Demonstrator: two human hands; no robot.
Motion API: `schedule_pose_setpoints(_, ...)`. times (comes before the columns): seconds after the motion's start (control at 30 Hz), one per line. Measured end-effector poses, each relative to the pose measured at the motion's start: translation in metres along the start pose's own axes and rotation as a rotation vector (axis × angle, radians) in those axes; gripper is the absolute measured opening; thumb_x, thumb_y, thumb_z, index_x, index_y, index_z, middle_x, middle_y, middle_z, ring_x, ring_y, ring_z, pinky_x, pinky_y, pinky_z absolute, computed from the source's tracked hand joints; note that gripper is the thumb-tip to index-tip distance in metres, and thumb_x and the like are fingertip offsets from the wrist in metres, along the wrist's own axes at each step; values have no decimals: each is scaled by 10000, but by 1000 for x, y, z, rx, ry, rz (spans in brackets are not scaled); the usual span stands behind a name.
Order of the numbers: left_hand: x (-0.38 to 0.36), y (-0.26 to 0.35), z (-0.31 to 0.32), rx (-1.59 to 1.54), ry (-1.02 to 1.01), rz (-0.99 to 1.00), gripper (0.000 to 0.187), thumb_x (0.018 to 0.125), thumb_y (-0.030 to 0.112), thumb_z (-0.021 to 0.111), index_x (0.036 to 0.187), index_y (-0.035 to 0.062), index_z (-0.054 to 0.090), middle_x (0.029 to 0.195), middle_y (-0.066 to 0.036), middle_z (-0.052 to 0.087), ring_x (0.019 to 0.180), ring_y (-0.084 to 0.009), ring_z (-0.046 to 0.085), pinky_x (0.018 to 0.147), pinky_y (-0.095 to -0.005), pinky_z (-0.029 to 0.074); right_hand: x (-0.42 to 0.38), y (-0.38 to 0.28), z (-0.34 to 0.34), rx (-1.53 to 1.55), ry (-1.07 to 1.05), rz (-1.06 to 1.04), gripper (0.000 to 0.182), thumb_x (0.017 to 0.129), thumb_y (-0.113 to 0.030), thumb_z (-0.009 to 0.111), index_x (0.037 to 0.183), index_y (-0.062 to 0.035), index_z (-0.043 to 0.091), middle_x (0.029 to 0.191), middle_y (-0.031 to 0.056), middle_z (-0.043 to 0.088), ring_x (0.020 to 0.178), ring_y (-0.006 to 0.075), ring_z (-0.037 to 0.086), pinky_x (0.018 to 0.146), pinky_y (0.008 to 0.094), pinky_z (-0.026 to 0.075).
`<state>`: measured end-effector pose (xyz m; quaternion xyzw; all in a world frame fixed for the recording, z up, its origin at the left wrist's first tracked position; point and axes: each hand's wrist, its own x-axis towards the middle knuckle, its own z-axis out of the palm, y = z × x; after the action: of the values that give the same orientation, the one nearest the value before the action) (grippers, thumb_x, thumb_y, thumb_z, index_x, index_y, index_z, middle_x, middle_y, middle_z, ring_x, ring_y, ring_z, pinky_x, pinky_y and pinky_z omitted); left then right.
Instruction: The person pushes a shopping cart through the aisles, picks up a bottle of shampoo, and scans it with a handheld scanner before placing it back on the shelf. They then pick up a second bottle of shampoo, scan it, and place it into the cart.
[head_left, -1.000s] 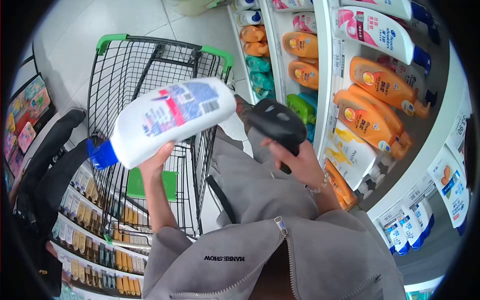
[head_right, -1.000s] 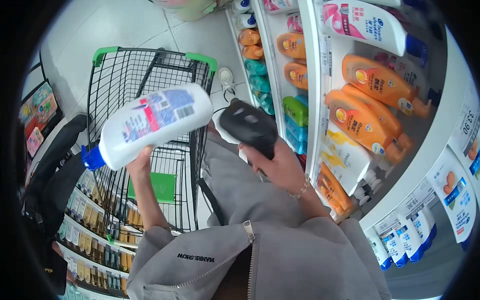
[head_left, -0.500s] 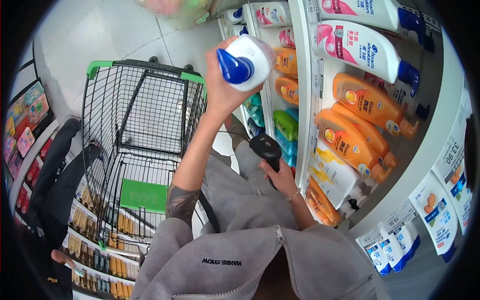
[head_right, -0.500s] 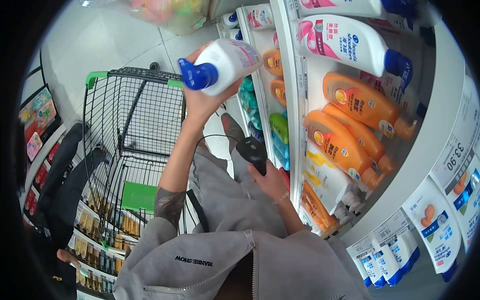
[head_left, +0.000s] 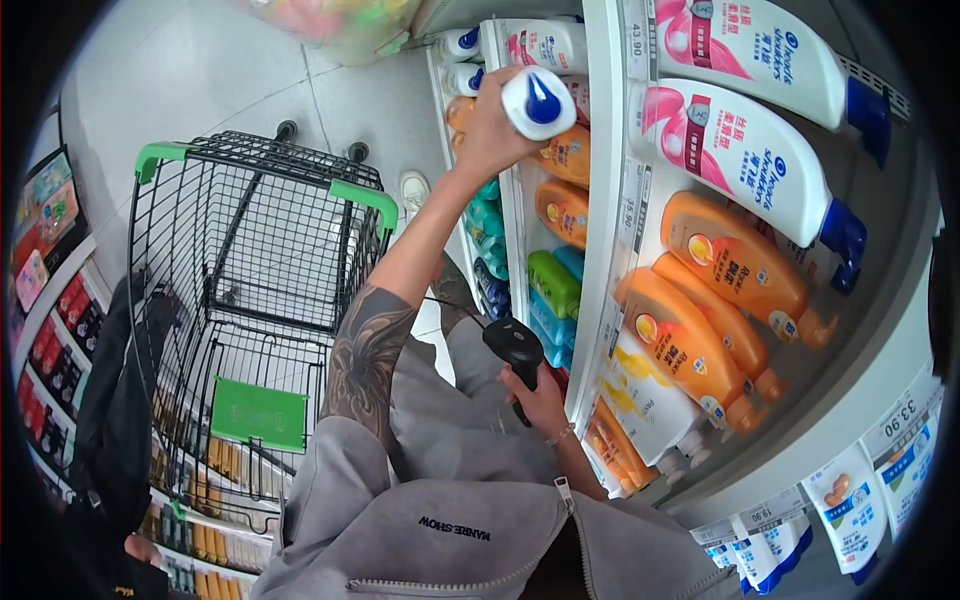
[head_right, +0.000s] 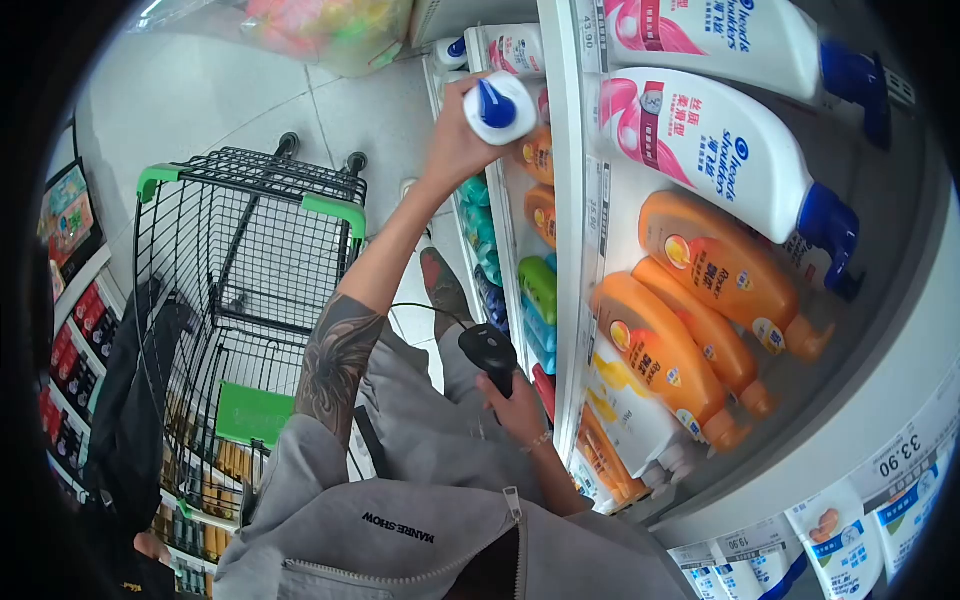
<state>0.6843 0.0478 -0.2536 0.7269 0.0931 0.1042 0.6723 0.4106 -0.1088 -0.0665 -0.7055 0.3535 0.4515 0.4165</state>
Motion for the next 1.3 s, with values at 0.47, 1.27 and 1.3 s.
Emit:
schedule_pose_setpoints(0.47,-4,-21,8,-26,-198,166,773,583,203,826,1198,0,403,1205,-199,486,1127,-358,495,956,-373,409,2,-4,7,-63,-51,58,248,854,-214,626,997,-26,550,854,49,624,604,70,561,547,201,446)
schedule_pose_setpoints(1.27,8,-45,34,106,-334,236,777,553,10,714,1246,16,365,1269,-195,407,1194,-380,405,984,-393,403,9,-21,15,-74,-32,99,238,843,-216,629,982,-35,559,792,32,645,538,69,566,529,208,440)
schedule_pose_setpoints(1.3,8,-41,37,107,-336,235,777,553,10,714,1246,16,365,1269,-195,407,1194,-380,405,984,-393,403,10,-19,15,-72,-32,100,238,843,-216,629,982,-35,559,792,32,645,538,69,566,529,208,440)
